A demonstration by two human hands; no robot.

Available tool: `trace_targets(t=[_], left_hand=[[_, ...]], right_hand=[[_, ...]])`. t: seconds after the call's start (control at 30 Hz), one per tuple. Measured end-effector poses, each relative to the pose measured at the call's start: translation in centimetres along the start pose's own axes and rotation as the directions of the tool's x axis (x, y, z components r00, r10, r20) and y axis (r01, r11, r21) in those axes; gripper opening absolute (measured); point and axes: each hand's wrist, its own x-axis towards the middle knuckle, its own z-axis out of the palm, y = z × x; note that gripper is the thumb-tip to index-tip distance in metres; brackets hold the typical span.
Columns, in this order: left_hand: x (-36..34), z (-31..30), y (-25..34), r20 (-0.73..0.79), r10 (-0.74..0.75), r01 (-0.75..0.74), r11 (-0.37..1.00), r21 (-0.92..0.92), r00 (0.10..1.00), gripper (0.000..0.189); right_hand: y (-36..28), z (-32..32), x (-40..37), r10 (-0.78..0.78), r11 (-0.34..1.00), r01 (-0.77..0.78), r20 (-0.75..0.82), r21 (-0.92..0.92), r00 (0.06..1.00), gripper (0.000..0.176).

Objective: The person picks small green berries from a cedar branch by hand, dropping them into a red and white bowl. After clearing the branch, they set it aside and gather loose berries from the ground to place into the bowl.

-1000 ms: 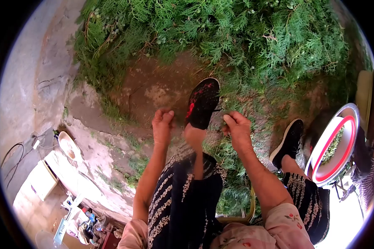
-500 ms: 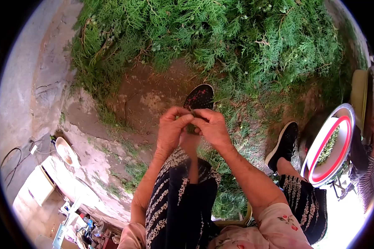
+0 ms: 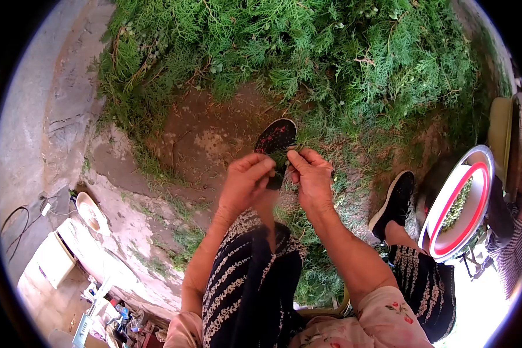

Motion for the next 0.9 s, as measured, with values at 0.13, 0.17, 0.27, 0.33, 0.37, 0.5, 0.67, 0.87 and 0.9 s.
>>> trace_targets(t=[0.13, 0.17, 0.27, 0.33, 0.37, 0.5, 0.67, 0.87, 0.9], left_hand=[[0.0, 0.5, -0.3, -0.011, 0.007, -0.004, 0.970, 0.244, 1.000, 0.013], [0.1, 0.5, -0.2, -0.008, 0.013, -0.010, 0.963, 0.268, 1.000, 0.013], [0.2, 0.6, -0.2, -0.026, -0.030, 0.036, 0.944, 0.327, 0.999, 0.012], [0.0, 0.7, 0.0, -0.022, -0.079, 0.082, 0.941, 0.329, 0.997, 0.011], [-0.1, 0.8, 0.2, -0.008, -0.103, 0.100, 0.945, 0.312, 0.995, 0.010], [0.2, 0.9, 0.0, 0.044, -0.152, 0.135, 0.952, 0.274, 0.987, 0.008], [0.9, -0.3, -0.4, 0.170, -0.196, 0.183, 0.979, 0.087, 0.966, 0.006], [1.3, -0.4, -0.7, 0.293, -0.152, 0.175, 0.983, -0.052, 0.944, 0.009], [1.3, -0.3, -0.7, 0.308, -0.145, 0.172, 0.983, -0.061, 0.940, 0.008]], right_hand=[[0.8, 1.1, -0.7, -0.115, 0.992, 0.115, -0.005, 0.060, 0.993, 0.007], [1.0, 1.2, -0.9, -0.122, 0.992, 0.122, 0.002, -0.011, 0.993, 0.008], [1.3, 1.6, -1.4, -0.127, 0.992, 0.127, -0.012, -0.007, 0.992, 0.005], [1.8, 1.1, -1.0, -0.040, 0.991, 0.040, 0.001, 0.130, 0.999, 0.007], [1.9, 0.8, -0.9, 0.014, 0.985, -0.014, 0.001, 0.174, 1.000, 0.009], [1.3, -0.9, -1.4, 0.057, 0.998, -0.056, -0.027, 0.012, 0.998, 0.009], [5.0, -8.4, -3.3, -0.154, 0.681, 0.247, 0.195, -0.690, 0.969, 0.013], [5.7, -13.6, -2.4, -0.153, 0.154, 0.447, 0.426, -0.881, 0.892, 0.023], [5.4, -13.9, -1.5, -0.271, 0.202, 0.416, 0.357, -0.887, 0.894, 0.023]])
